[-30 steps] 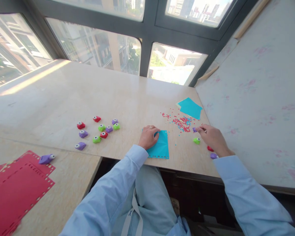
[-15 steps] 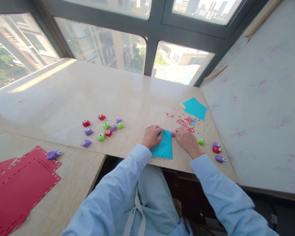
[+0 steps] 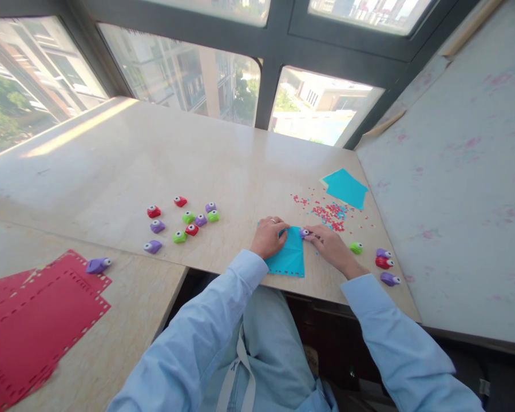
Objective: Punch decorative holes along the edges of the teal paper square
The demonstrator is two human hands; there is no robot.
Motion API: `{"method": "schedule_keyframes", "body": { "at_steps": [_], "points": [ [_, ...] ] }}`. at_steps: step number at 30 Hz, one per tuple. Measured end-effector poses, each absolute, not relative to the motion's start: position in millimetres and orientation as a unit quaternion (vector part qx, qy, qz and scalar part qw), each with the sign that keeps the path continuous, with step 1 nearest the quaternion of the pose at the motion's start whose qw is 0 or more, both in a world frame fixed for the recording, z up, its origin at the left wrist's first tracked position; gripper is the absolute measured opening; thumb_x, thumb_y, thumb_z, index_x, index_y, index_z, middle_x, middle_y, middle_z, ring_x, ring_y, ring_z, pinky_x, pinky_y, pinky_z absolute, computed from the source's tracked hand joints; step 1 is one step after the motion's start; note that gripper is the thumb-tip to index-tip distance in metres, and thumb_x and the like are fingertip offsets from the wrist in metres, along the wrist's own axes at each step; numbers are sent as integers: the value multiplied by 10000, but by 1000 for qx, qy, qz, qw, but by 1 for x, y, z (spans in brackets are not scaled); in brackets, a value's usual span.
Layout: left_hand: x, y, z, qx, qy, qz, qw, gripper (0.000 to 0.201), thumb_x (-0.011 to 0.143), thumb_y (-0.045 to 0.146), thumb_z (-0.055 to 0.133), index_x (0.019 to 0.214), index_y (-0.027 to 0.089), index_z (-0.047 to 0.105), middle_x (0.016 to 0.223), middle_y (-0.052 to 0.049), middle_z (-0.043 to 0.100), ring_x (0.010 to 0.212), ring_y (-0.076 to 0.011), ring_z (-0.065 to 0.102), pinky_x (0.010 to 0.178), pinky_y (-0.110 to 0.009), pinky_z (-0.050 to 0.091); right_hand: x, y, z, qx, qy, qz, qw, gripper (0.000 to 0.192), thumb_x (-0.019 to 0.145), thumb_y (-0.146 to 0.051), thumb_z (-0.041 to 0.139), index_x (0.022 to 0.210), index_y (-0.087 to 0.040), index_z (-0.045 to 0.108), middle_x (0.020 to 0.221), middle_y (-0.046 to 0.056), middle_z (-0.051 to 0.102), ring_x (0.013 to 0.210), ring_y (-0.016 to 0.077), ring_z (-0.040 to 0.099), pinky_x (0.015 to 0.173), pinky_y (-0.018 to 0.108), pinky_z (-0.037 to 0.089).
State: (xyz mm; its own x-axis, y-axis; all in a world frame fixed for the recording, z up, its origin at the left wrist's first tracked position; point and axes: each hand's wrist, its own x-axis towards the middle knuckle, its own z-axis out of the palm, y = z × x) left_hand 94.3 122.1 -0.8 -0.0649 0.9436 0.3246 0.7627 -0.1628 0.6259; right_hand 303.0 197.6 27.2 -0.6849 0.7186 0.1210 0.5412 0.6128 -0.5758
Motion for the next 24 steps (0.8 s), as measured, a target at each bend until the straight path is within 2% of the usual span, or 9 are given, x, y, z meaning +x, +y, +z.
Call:
{"method": "schedule_keyframes", "body": {
  "at_steps": [10, 16, 20, 24],
  "points": [
    [94, 121, 0, 684, 635, 338, 121, 232, 866, 205, 611, 1059, 239, 735, 1053, -63, 700, 1019, -233, 596, 918, -408, 434, 290, 198, 22, -382, -869, 247, 197, 254, 904, -339, 575, 1061, -189, 709, 992, 95, 650, 931, 233, 604, 877, 368, 465],
    [95, 121, -1, 691, 633, 332, 110, 244, 869, 215, 602, 1079, 241, 725, 1075, -68, 691, 1030, -241, 587, 915, -417, 433, 292, 194, 27, -395, -854, 286, 181, 266, 882, -357, 612, 1065, -197, 720, 941, 74, 647, 830, 214, 610, 807, 354, 484],
    [94, 121, -2, 689, 633, 335, 112, 238, 869, 218, 600, 1068, 250, 728, 1079, -71, 688, 1033, -244, 587, 916, -418, 435, 298, 191, 31, -396, -844, 323, 165, 329, 885, -424, 595, 1104, -206, 710, 969, 78, 651, 843, 221, 614, 783, 361, 498],
    [94, 121, -2, 687, 630, 343, 113, 234, 872, 223, 601, 1068, 249, 726, 1071, -66, 687, 1025, -240, 586, 915, -417, 433, 300, 187, 32, -411, -819, 357, 182, 401, 869, -488, 598, 1127, -191, 678, 939, 71, 657, 804, 214, 610, 720, 343, 499]
  ]
}}
